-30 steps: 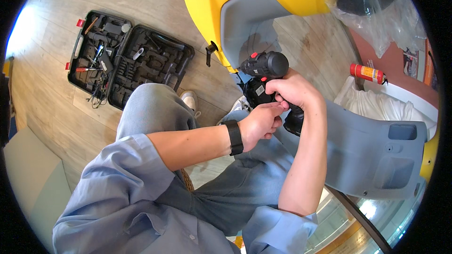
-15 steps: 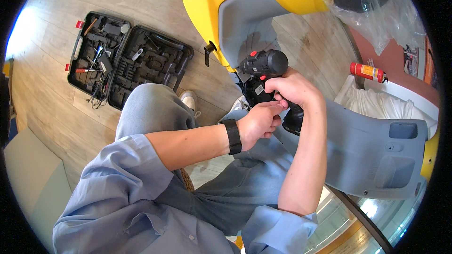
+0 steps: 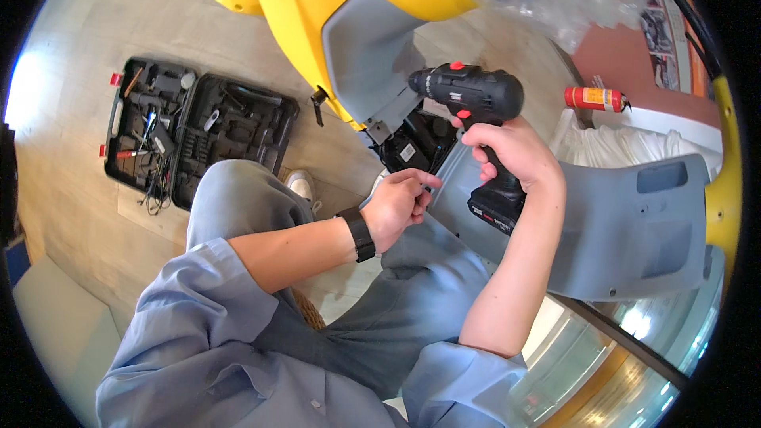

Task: Repairing and disassembling body panels of an electric scooter using an electric drill.

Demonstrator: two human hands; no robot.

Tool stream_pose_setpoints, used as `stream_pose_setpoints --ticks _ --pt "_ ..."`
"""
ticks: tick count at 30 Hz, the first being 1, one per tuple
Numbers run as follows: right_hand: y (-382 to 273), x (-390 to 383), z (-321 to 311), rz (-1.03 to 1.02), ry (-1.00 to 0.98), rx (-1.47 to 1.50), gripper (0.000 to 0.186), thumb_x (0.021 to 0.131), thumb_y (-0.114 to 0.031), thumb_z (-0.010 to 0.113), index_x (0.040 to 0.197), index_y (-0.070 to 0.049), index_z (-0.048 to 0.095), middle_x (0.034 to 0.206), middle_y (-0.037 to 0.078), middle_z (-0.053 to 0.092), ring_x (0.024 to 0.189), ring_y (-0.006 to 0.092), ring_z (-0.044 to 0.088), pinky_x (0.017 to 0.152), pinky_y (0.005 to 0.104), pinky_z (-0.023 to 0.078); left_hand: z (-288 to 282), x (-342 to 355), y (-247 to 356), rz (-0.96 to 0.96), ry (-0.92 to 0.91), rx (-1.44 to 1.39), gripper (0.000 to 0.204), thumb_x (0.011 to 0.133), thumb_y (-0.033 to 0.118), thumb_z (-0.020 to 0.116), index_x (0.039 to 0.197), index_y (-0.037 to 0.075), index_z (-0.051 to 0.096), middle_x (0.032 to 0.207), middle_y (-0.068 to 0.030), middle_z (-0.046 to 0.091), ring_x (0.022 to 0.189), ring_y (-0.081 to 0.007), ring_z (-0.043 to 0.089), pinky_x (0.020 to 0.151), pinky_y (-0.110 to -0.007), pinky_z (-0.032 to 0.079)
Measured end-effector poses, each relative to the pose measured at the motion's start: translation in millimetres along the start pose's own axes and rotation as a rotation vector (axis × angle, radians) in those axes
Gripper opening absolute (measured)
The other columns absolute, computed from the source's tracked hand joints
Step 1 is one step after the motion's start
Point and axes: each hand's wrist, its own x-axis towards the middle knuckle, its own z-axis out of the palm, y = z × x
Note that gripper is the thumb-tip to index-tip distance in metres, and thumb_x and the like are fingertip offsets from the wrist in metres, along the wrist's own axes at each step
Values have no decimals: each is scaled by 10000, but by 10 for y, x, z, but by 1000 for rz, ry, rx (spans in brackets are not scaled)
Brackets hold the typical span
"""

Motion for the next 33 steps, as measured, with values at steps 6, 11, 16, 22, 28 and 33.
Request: stream_pose_setpoints --ticks 6,11,16,22,28,33 --pt "335 -361 -200 -75 118 364 323 773 -176 626 1062 -33 610 590 -2 488 432 83 425 477 248 399 28 53 -146 30 15 41 210 901 -5 403 1067 26 529 889 -70 601 727 -114 533 692 -255 474" --pt "530 -570 -81 -221 234 809 336 815 -252 618 1074 -38 590 594 -17 491 433 63 427 488 251 420 64 58 -180 78 12 104 164 934 41 480 1096 27 498 996 -105 617 786 -124 565 736 -272 495" --pt "864 -692 -114 -349 55 1166 394 839 -287 565 1136 -28 556 572 -35 443 419 60 389 496 250 407 132 111 -208 93 86 96 166 963 181 497 1065 52 514 843 -20 587 709 -101 538 659 -239 464" --pt "1187 -604 -265 -417 204 1245 376 814 -269 571 1105 -30 572 567 -35 440 414 65 376 483 251 382 103 40 -273 20 160 124 75 914 180 466 921 108 486 600 39 307 528 -85 308 494 -238 277" --pt "1394 -531 -347 -380 538 1042 250 795 -185 612 994 -42 562 626 9 479 439 86 421 464 273 401 264 62 -206 32 301 45 67 874 158 520 851 104 487 638 9 405 557 -114 385 507 -268 338" --pt "1488 -546 -365 -434 486 1174 176 784 -156 616 884 -34 539 579 10 477 406 96 429 429 271 397 904 9 326 387 183 -25 106 914 138 540 829 82 509 753 -13 519 619 -109 483 585 -246 438"
